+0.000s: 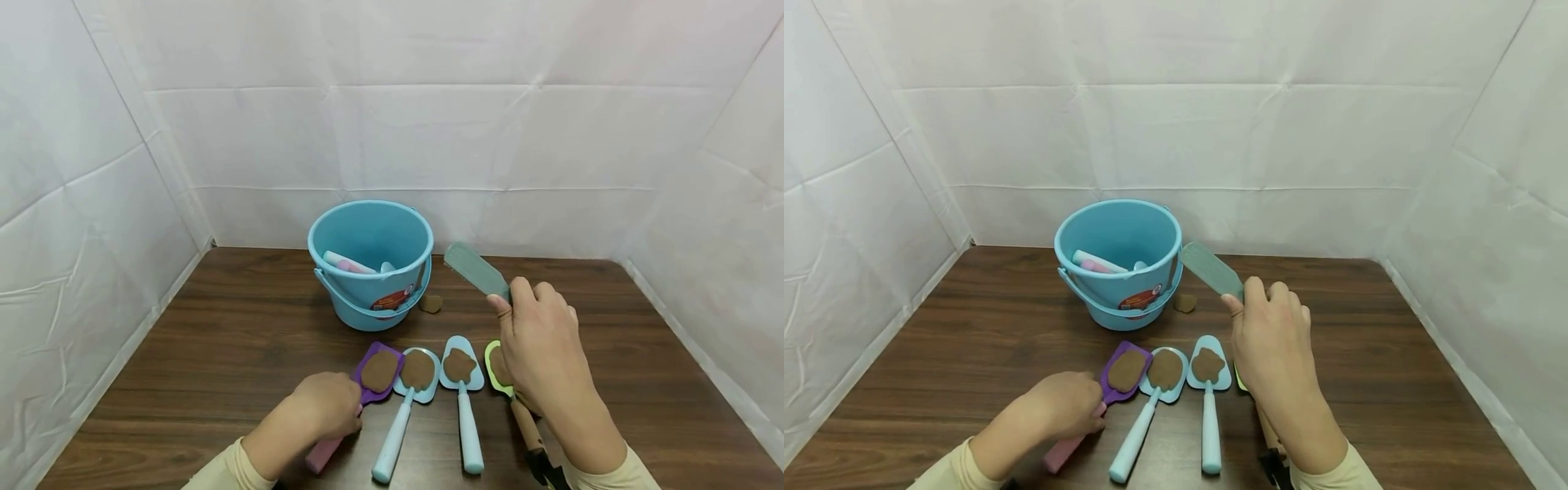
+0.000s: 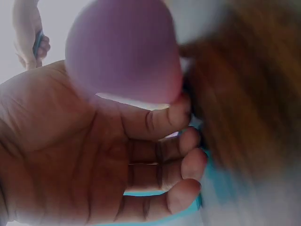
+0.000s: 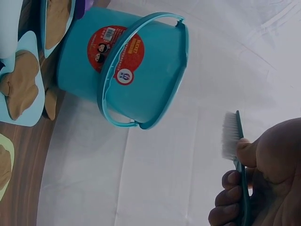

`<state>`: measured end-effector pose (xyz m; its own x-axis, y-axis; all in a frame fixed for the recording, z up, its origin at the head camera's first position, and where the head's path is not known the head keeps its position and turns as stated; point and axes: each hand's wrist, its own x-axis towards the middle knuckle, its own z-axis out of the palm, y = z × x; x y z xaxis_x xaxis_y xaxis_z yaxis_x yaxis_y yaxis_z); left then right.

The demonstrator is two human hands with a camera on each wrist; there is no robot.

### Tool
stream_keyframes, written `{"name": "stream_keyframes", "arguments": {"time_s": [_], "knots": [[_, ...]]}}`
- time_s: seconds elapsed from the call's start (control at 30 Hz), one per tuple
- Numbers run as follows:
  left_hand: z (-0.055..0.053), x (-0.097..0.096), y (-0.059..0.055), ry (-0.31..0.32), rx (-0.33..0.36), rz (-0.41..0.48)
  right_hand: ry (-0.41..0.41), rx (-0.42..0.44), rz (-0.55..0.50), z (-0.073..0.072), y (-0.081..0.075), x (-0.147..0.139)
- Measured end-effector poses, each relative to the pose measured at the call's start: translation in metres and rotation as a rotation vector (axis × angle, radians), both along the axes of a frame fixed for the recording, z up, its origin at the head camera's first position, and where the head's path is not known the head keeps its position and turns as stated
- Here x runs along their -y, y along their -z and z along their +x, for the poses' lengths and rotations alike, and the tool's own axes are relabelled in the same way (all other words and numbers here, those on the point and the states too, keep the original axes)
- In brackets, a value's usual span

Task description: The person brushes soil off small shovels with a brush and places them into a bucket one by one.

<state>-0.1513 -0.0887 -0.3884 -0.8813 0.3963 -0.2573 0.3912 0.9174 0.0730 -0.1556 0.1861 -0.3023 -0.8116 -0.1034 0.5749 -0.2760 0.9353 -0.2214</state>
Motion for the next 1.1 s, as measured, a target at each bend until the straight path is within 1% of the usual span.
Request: {"name": "stream_keyframes", "arguments": {"time_s": [0.1,0.27,0.4,0.53,0.6,0.7,0.77,0.9,0.93,1.0,1.1], "knots": [[0.000,0.004,-0.004,-0.016,0.009,0.006,0.000,-0.004,0.006,-0.001,0.001,0.000],[-0.001,0.009,-0.009,-0.044,0.044,-0.011,0.001,0.003,0.013,-0.001,0.001,0.000],[-0.002,0.012,-0.011,-0.049,0.045,-0.005,-0.003,0.003,0.019,-0.001,0.002,0.000],[-0.001,0.016,-0.016,-0.051,0.041,0.021,-0.008,0.005,0.023,-0.001,0.002,0.000],[0.000,0.019,-0.020,-0.049,0.014,0.043,-0.011,0.003,0.023,-0.001,0.002,0.000],[0.001,0.025,-0.027,-0.043,-0.056,0.071,-0.013,0.002,0.021,-0.001,0.002,0.000],[0.003,0.029,-0.032,-0.037,-0.104,0.080,-0.014,0.000,0.020,-0.001,0.002,0.001],[0.009,0.035,-0.042,-0.023,-0.160,0.083,-0.012,0.026,0.023,0.000,0.002,0.001],[0.010,0.035,-0.044,-0.016,-0.176,0.078,-0.013,0.033,0.026,0.000,0.002,0.002],[0.014,0.035,-0.047,0.009,-0.229,0.064,-0.014,0.046,0.029,0.000,0.002,0.002],[0.016,0.032,-0.051,0.053,-0.321,0.059,-0.018,0.046,0.033,0.000,0.003,0.003]]}}
